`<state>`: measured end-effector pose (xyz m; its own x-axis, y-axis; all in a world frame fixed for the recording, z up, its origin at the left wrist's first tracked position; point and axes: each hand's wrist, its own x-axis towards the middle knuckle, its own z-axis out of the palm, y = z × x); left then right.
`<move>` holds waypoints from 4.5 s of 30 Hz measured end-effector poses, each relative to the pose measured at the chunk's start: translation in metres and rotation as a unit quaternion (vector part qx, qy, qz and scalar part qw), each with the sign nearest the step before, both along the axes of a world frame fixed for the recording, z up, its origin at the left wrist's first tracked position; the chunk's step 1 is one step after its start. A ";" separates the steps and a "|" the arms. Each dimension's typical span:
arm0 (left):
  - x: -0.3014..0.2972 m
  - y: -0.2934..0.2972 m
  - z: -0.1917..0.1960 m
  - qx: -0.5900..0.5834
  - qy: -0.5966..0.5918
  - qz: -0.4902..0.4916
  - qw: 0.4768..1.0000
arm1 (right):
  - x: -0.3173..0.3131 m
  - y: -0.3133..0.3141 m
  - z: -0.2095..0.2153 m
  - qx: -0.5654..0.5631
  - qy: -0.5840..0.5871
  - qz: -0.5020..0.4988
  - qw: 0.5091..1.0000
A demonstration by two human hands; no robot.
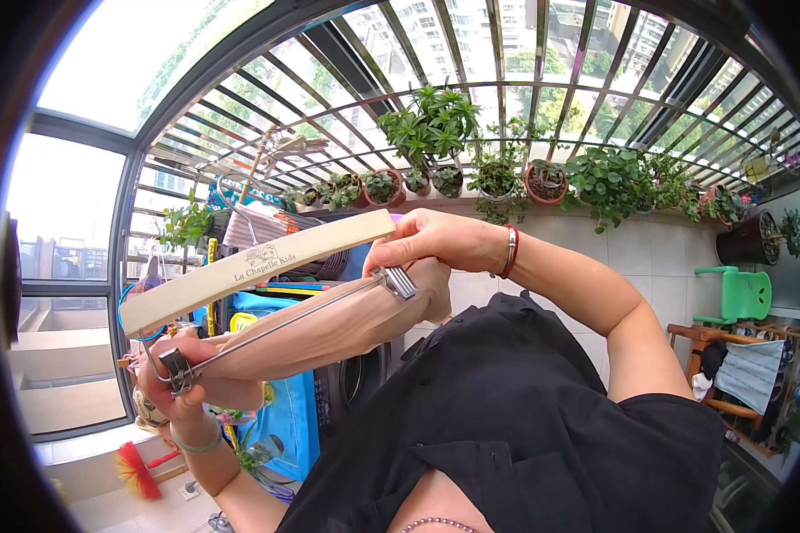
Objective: The person hangs several pieces of underwear on hangers and places them on a balcony drying rack. They then use a mop to clean the tiled floor of the balcony.
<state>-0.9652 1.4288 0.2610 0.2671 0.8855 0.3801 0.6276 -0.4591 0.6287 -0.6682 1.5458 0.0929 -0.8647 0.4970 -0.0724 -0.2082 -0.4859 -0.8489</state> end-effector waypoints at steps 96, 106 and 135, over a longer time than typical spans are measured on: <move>0.088 0.064 -0.114 -0.354 0.020 -0.098 0.930 | 0.004 0.002 0.049 0.239 -0.231 -0.088 0.939; 0.074 0.077 -0.089 -0.670 -0.112 -0.113 0.725 | -0.010 -0.007 0.025 0.077 -0.174 -0.131 0.973; 0.124 0.020 -0.152 -0.708 -0.224 -0.095 0.663 | 0.018 -0.053 -0.018 -0.090 -0.162 -0.112 0.976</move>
<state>-0.8412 1.4490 0.1089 0.5667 0.4050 -0.7175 0.2485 0.7462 0.6175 -0.6501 1.4926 0.0751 -0.6525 0.6252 -0.4282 -0.0604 -0.6061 -0.7931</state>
